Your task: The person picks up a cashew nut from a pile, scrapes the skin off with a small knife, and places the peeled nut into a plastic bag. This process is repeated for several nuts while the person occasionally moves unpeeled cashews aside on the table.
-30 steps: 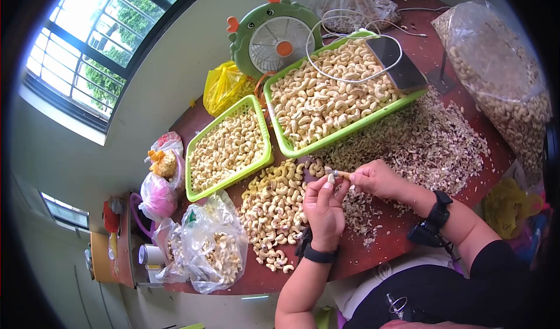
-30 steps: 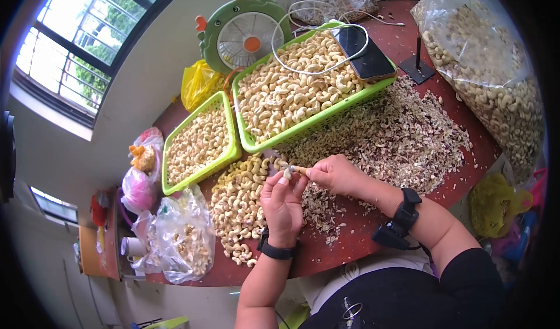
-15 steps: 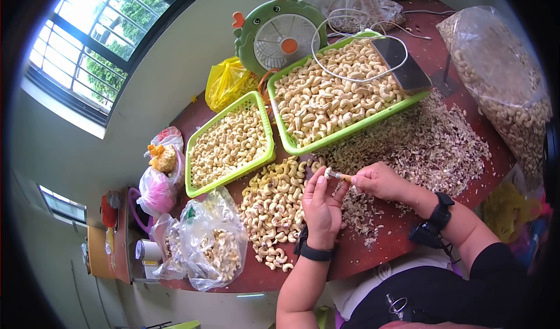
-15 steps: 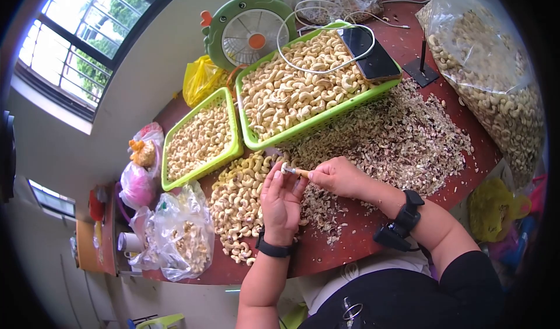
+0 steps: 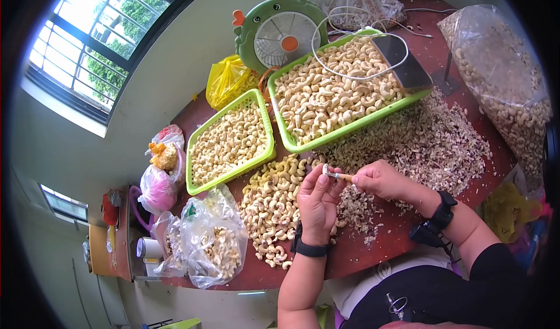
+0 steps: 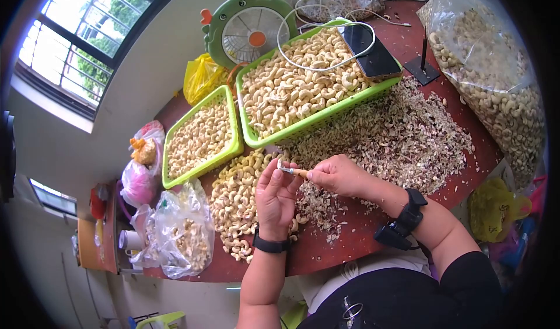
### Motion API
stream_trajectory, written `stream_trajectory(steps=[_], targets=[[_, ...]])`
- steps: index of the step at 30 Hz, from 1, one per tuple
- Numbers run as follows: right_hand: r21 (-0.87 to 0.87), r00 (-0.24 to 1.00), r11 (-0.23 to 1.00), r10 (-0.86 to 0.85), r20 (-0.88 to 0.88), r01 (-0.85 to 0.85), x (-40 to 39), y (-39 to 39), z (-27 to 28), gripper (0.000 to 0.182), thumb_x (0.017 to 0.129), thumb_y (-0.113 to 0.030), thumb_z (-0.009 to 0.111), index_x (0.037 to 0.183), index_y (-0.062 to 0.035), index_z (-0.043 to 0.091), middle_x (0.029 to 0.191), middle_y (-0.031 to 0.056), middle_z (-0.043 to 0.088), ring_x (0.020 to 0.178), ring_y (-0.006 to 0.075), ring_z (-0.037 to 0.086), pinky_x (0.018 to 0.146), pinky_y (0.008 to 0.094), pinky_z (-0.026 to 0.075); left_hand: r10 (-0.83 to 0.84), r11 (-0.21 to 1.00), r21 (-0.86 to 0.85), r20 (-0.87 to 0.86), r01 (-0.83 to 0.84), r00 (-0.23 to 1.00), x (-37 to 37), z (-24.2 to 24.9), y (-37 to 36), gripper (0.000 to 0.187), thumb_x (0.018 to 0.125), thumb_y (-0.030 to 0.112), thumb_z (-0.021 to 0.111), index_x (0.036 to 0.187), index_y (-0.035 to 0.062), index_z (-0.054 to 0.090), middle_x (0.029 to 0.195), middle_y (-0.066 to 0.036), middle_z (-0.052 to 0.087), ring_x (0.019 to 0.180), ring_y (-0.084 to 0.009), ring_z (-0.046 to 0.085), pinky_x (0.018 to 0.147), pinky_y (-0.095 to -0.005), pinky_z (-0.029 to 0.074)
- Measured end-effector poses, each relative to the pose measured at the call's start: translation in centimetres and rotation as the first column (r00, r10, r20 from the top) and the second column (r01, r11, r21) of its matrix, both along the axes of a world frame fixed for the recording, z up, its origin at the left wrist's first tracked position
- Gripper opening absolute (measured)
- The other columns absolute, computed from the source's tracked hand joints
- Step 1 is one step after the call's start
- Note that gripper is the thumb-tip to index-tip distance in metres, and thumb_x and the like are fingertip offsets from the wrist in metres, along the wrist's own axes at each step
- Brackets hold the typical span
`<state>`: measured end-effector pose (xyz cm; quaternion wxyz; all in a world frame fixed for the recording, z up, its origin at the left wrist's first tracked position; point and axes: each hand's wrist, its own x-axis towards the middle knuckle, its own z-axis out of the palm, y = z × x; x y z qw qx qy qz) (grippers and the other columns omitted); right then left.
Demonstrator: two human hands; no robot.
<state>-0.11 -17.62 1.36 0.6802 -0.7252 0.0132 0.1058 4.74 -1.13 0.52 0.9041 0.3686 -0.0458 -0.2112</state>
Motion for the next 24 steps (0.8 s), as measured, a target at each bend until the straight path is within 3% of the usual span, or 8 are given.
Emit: stream_trajectory(steps=[14, 24], targets=[[-0.195, 0.991, 0.976, -0.077, 0.106, 0.097, 0.2, 0.0, -0.4, 0.03, 0.079, -0.03, 0.055, 0.069, -0.0014, 0.06, 0.052, 0.0017, 0.049, 0.049, 0.0066, 0.043, 0.046, 0.0246, 0.036, 0.112, 0.992, 0.057, -0.018, -0.111, 0.994, -0.7, -0.1, -0.6, 0.02, 0.079, -0.003, 0.052, 0.098, -0.0012, 0.053, 0.091, -0.012, 0.058, 0.085, -0.0211, 0.058, 0.073, -0.0349, 0.053], [-0.066, 0.996, 0.994, -0.085, 0.029, 0.087, 0.5, -0.1, -0.9, 0.035, 0.081, -0.033, 0.052, 0.068, -0.0012, 0.059, 0.052, -0.0015, 0.049, 0.049, 0.0054, 0.042, 0.045, 0.0238, 0.035, 0.105, 0.994, 0.044, -0.05, -0.103, 0.993, -0.8, -0.4, -1.0, 0.021, 0.08, -0.002, 0.051, 0.1, -0.001, 0.052, 0.093, -0.011, 0.057, 0.088, -0.0207, 0.057, 0.078, -0.0338, 0.051]])
